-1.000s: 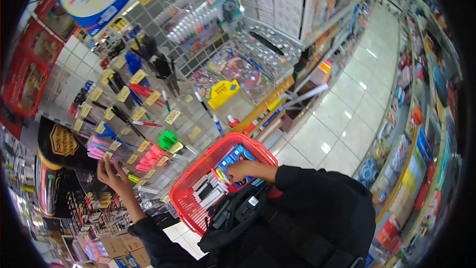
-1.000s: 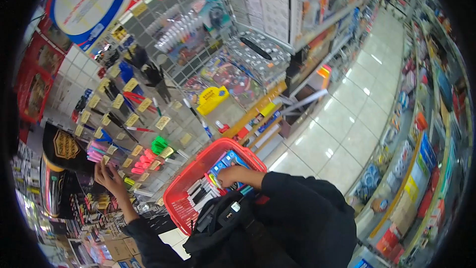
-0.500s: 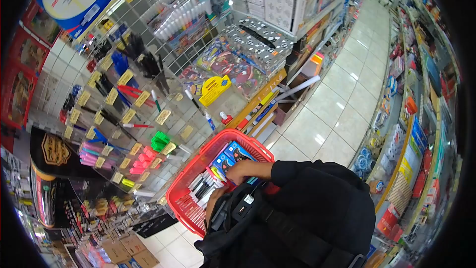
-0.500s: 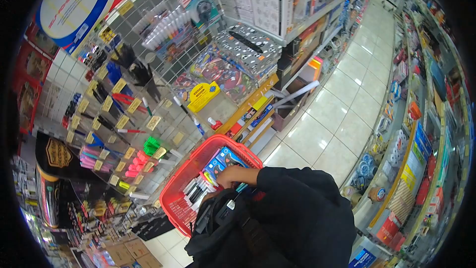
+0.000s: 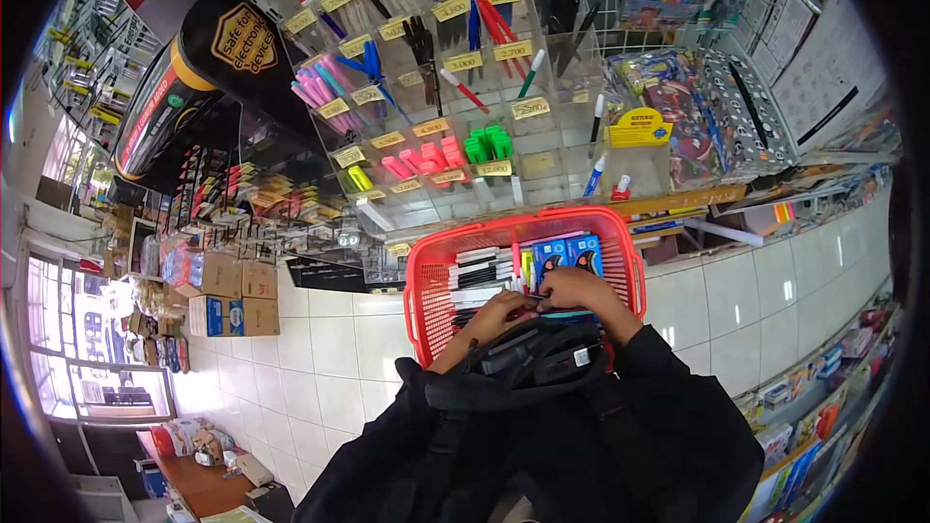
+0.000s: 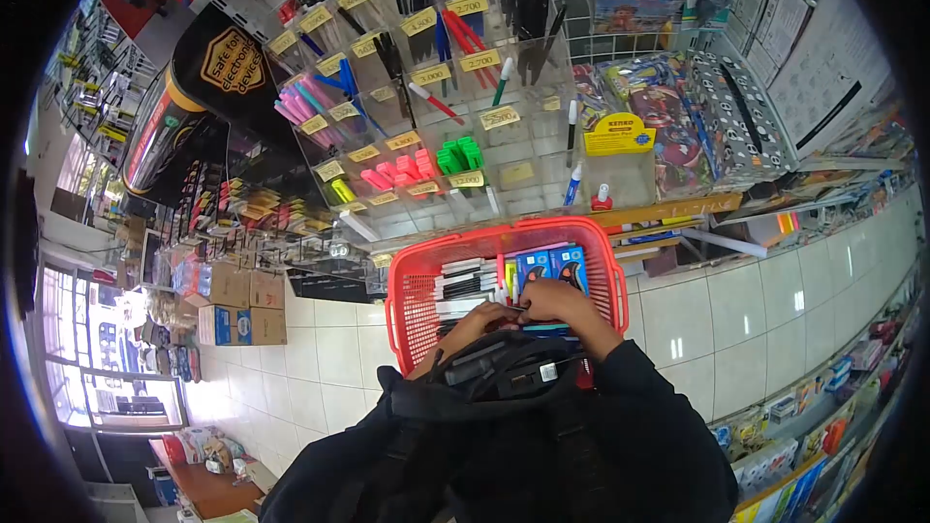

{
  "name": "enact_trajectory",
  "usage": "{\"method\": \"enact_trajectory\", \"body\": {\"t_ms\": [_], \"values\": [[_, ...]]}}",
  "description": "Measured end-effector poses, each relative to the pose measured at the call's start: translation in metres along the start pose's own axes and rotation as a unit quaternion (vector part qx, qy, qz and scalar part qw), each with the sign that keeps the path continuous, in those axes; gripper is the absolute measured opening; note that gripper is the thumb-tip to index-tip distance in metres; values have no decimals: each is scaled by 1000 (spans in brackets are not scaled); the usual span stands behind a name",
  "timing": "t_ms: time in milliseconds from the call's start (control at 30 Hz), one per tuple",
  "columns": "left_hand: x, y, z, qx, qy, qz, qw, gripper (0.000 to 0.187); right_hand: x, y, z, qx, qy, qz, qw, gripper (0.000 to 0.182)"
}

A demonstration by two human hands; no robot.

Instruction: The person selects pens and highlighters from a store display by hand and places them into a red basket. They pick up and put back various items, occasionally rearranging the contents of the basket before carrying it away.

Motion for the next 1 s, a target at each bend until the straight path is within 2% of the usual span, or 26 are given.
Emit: {"method": "enact_trajectory", "body": {"t_ms": [133,167,267,300,433,533,567,633,667,767,1000], "values": [[-6,-2,-10,-130,124,46,983,23,0,4,-8,24,14,15,1000,36],[-10,-9,-22,-196,145,85,966,20,-3,6,-12,50,46,22,997,37],[-10,-7,-28,-294,205,139,923,20,2,7,-17,67,63,52,994,39],[-7,-4,-26,-351,180,200,897,14,-3,14,-23,71,80,77,991,41],[-5,22,-30,-327,153,243,900,12,3,17,-25,90,76,83,990,39],[-11,56,-27,-331,147,401,841,13,1,27,-25,204,95,200,954,32],[-12,68,-23,-336,136,430,826,14,2,31,-23,205,91,197,954,26],[-21,86,-16,-343,123,492,791,16,3,38,-25,254,147,277,915,24],[-24,92,-15,-334,113,496,793,19,3,38,-26,279,173,313,891,23],[-25,97,-4,-355,98,505,780,19,-6,48,-37,317,113,263,904,20],[-29,93,-2,-378,83,507,770,18,-11,53,-41,324,129,281,894,18]]}}
Point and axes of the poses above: each hand's wrist, its own x-axis towards the middle knuckle, its own y-axis out of the back of the hand, z = x × y, the point moved 4 cm from there along x, towards the middle knuckle, and after that the axes turned 9 degrees about -y, right-handed, at the moved point
